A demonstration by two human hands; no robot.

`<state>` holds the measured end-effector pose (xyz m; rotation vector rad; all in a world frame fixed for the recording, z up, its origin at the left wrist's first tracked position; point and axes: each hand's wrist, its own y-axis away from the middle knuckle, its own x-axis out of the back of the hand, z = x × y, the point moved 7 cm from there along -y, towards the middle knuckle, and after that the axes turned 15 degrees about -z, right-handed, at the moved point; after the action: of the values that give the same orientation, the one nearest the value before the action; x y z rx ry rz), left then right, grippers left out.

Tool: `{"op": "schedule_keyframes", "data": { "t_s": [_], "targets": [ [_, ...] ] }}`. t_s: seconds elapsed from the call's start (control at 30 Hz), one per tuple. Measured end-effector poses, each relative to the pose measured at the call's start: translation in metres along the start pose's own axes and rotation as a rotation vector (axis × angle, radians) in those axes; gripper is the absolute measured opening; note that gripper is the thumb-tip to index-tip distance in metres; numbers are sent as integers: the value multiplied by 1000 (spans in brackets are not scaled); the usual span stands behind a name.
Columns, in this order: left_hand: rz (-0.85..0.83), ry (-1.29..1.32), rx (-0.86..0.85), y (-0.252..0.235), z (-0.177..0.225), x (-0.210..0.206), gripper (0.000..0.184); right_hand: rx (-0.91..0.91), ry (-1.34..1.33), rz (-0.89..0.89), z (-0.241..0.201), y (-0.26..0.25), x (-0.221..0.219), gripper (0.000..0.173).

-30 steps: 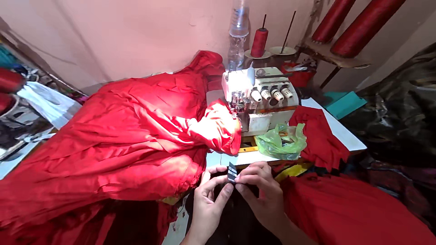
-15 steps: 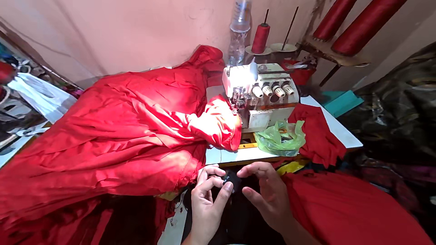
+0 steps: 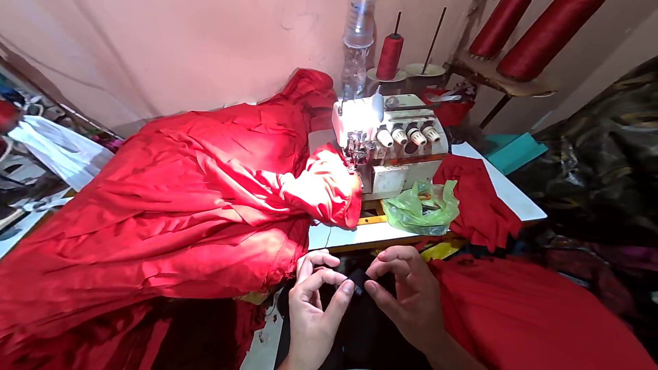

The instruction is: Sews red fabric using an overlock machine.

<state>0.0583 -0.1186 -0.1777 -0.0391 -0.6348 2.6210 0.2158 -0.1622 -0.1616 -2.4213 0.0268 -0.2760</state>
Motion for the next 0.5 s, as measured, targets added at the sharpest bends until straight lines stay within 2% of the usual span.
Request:
{"op": "schedule_keyframes", "data": {
  "t_s": [0.23,0.4,0.5],
  "targets": [
    [2,-21,0,0,1,-2,14,2,-2,2,-1,1,1,30],
    [17,-34,-3,0,2,-3,13,-20,61,-4,2,1,3,17],
    [19,-38,-2,0,3,-4,14,-60,25,-59,9,1,0,17]
  ]
}}
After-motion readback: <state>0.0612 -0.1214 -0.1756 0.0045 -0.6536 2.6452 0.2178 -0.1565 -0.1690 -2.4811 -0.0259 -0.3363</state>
